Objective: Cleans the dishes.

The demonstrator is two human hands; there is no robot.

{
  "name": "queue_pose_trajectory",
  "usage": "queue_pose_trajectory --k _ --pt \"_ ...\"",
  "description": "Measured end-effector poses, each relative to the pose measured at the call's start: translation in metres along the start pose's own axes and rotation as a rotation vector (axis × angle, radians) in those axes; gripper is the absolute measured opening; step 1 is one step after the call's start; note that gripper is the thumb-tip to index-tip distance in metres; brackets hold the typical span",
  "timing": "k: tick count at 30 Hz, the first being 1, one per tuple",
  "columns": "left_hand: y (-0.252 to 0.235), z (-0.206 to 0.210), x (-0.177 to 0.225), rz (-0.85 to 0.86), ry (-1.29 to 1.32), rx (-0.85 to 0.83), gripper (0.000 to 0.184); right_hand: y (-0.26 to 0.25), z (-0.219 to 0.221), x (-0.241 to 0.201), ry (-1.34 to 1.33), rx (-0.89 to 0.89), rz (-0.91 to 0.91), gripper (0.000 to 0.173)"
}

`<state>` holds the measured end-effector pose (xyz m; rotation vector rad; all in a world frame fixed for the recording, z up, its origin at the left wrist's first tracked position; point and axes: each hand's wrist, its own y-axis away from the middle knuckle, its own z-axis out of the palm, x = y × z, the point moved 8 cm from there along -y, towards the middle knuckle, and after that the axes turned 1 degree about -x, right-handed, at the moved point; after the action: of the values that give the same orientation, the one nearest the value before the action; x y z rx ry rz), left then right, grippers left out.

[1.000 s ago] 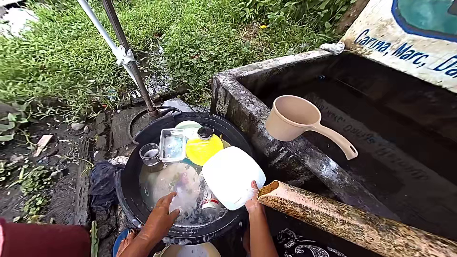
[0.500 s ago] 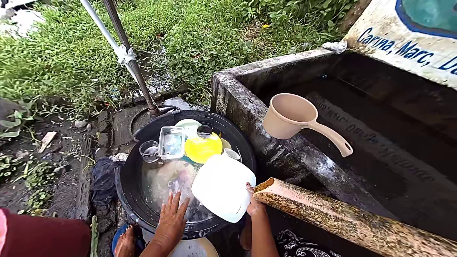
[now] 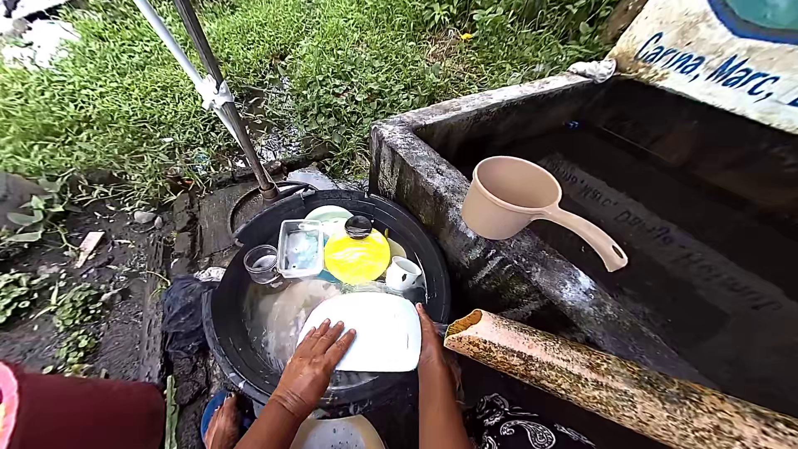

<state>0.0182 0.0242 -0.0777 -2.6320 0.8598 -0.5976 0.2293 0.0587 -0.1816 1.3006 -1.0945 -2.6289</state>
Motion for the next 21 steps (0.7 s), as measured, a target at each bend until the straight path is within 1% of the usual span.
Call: queue_pose_trajectory --k 2,5,7,8,10,12,14,16,18,21 --pt "-0.010 -0.020 -0.005 -0.156 0.074 0.027 0.043 -0.019 -0.002 0.009 -0.006 0.036 -0.012 0.038" --pt "-0.017 -0.033 -0.026 -0.564 0.253 0.003 0.029 -0.027 -0.006 0.004 0.032 0.123 -0.106 0.036" --pt "-0.013 -0.023 -0.049 -0.880 0.475 -0.063 0.039 -0.032 -0.012 0.002 0.088 0.145 -0.169 0.039" --pt "-0.008 -0.014 -0.059 -0.991 0.604 -0.069 0.041 -0.034 -0.016 0.002 0.120 0.154 -0.182 0.039" --pt "0.005 0.006 -0.068 -1.143 0.780 -0.078 0.039 -0.033 -0.023 0.004 0.183 0.159 -0.156 0.038" --pt "0.014 0.019 -0.066 -1.219 0.853 -0.147 0.037 -0.029 -0.027 0.005 0.229 0.145 -0.106 0.038" --pt "0.018 0.028 -0.061 -1.236 0.868 -0.228 0.036 -0.029 -0.035 0.009 0.267 0.152 -0.079 0.038" --pt "0.018 0.033 -0.057 -1.233 0.872 -0.247 0.035 -0.030 -0.040 0.011 0.289 0.151 -0.068 0.038" --pt "0.017 0.033 -0.057 -1.209 0.874 -0.187 0.032 -0.029 -0.039 0.012 0.243 0.132 -0.035 0.040" --pt "0.008 0.025 -0.057 -1.094 0.832 -0.008 0.036 -0.026 -0.030 0.015 0.147 0.038 0.043 0.045"
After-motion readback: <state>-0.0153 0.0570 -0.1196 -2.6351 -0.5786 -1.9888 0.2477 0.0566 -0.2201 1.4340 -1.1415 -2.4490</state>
